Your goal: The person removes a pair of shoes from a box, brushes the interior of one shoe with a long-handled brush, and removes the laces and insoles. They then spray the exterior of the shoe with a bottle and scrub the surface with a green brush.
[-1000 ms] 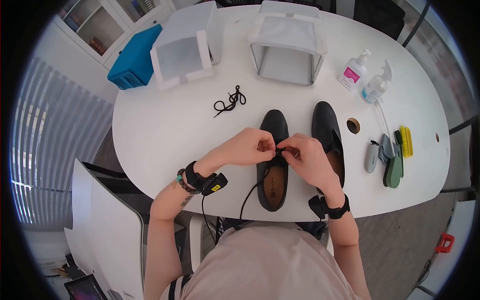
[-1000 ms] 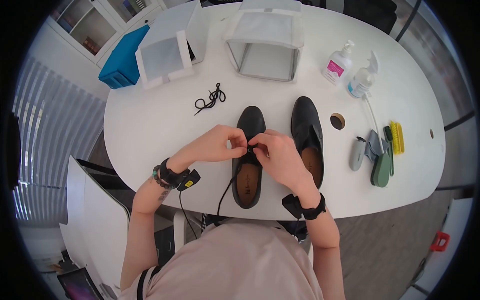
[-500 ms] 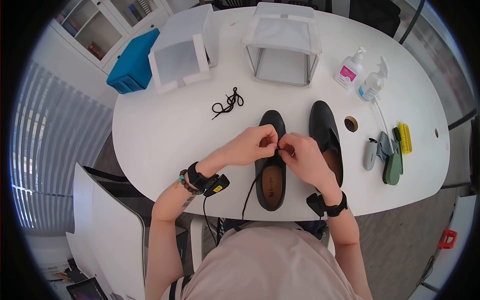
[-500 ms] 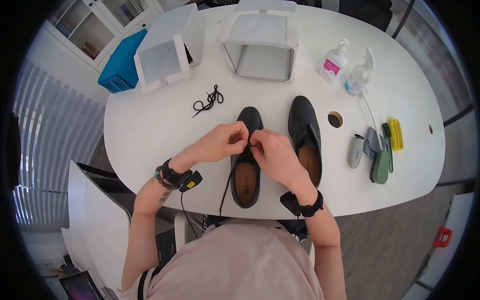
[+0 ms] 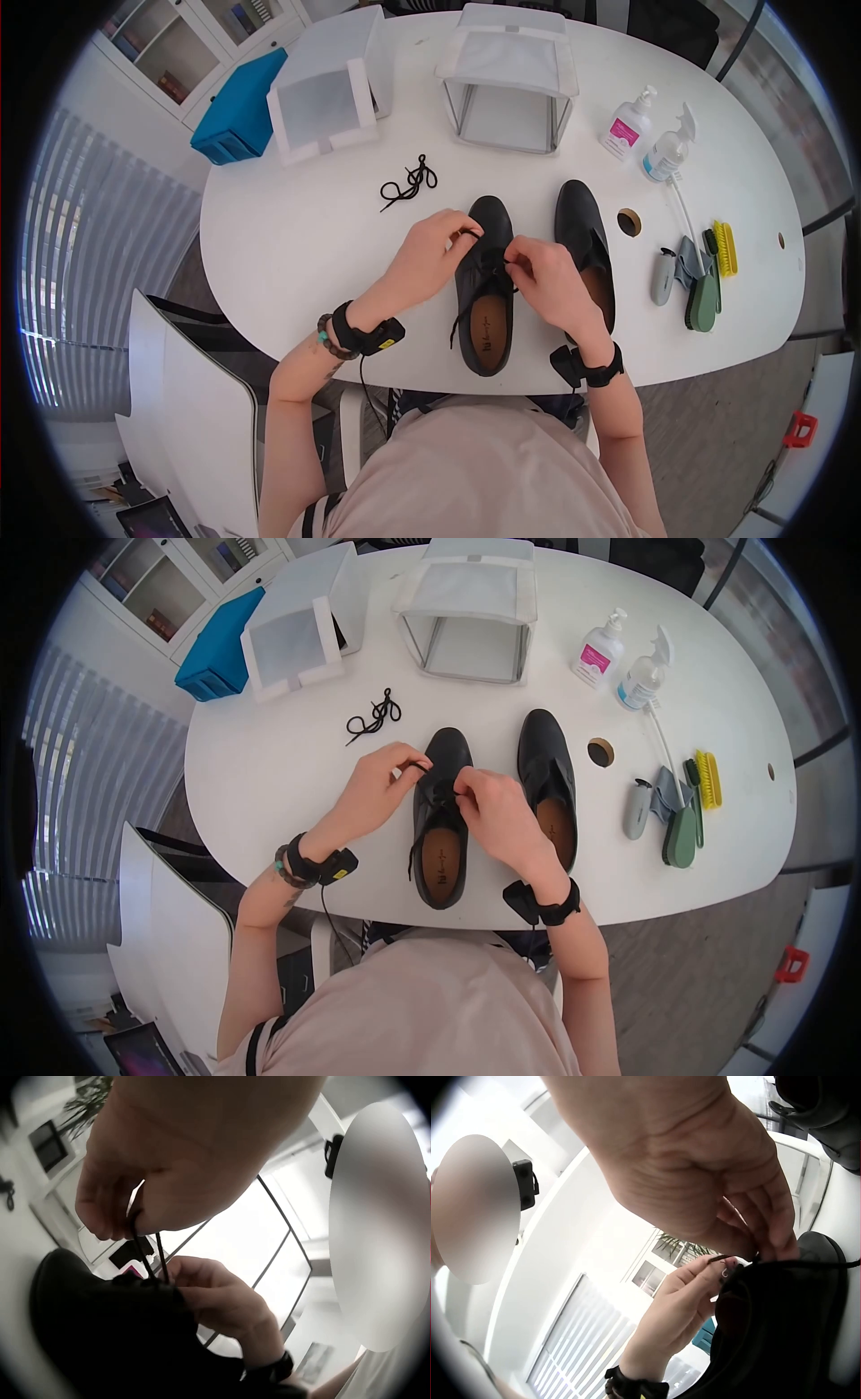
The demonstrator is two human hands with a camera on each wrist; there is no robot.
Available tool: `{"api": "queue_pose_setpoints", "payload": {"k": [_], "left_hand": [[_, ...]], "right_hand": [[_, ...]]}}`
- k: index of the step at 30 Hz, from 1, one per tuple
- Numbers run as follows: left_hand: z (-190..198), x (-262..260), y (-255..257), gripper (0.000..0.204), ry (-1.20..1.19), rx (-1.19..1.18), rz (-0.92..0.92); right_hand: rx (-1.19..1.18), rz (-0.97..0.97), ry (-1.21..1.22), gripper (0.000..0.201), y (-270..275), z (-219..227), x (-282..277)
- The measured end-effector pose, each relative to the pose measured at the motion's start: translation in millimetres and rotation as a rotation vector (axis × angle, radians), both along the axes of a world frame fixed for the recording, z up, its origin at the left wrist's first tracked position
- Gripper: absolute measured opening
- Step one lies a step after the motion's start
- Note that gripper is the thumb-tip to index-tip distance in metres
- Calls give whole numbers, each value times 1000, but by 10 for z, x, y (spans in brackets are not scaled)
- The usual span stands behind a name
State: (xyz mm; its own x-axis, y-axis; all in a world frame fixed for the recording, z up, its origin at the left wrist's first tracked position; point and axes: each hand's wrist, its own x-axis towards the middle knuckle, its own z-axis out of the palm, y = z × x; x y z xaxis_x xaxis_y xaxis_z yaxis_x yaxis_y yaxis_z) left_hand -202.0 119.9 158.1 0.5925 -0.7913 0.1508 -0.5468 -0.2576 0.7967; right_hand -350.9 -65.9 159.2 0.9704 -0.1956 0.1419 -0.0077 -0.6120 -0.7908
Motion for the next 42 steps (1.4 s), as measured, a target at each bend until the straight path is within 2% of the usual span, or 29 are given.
{"api": "queue_pose_setpoints", "payload": {"k": [1, 3, 4, 6, 7, 9, 13, 16, 18, 22, 24, 25, 27, 28, 30, 31, 33, 34, 36, 40, 42], "left_hand": [[-28, 40, -2, 15, -1, -1, 1], [-96, 123, -6, 19, 679, -20, -123], [-109, 102, 5, 19, 678, -21, -121], [-100, 44, 14, 22, 401, 65, -148], [-64, 55, 28, 22, 401, 66, -150], [24, 89, 93, 22, -399, 202, -170], [30, 134, 101, 25, -276, 239, -180], [-28, 139, 52, 24, -166, 130, -152], [-65, 127, 5, 22, -62, -64, -111], [-5, 174, -43, 17, 42, -85, -124], [10, 225, -63, 15, 582, -31, -116], [5, 251, -50, 15, 583, -31, -118], [30, 303, -14, 28, 702, 85, -109], [56, 275, 3, 28, 703, 85, -111], [114, 154, 72, 37, 223, 160, -121], [90, 114, 100, 37, 223, 160, -121], [32, 69, 142, 43, 16, 126, -101], [27, 77, 161, 43, 16, 128, -105], [24, 99, 195, 44, -226, 239, -202], [33, 91, 143, 40, -71, 209, -206], [85, 96, 93, 34, 391, 172, -94]], "right_hand": [[12, -1, 9, 8, 2, 4, -1], [12, -4, -1, 8, 5, -13, 1], [13, -6, -10, 8, 8, -25, 3], [6, -13, -14, 8, 5, -49, 4], [-1, -22, -17, 8, -2, -57, 1], [9, -28, -5, 8, -8, -48, -13], [34, -31, 9, 8, -3, -58, -21], [24, -36, 22, 9, 24, -25, -19], [10, -28, 22, 9, 24, -30, -10], [-45, -7, 15, 8, 23, -16, 11], [-67, 7, 11, 8, 3, -10, 13], [-90, 12, 6, 8, -13, -5, 11], [-75, 12, 9, 8, -37, -26, 1], [-55, 19, 14, 8, -33, -35, -3], [-22, 6, 19, 9, -26, -47, -11], [12, -7, 25, 9, -22, -52, -15], [31, -14, 28, 9, -9, -39, -15], [51, -22, 33, 9, -3, -37, -19], [64, -31, 28, 9, -3, -53, -25], [67, -37, 10, 10, -6, -120, -28], [54, -45, 3, 10, 7, -128, -27]]}}
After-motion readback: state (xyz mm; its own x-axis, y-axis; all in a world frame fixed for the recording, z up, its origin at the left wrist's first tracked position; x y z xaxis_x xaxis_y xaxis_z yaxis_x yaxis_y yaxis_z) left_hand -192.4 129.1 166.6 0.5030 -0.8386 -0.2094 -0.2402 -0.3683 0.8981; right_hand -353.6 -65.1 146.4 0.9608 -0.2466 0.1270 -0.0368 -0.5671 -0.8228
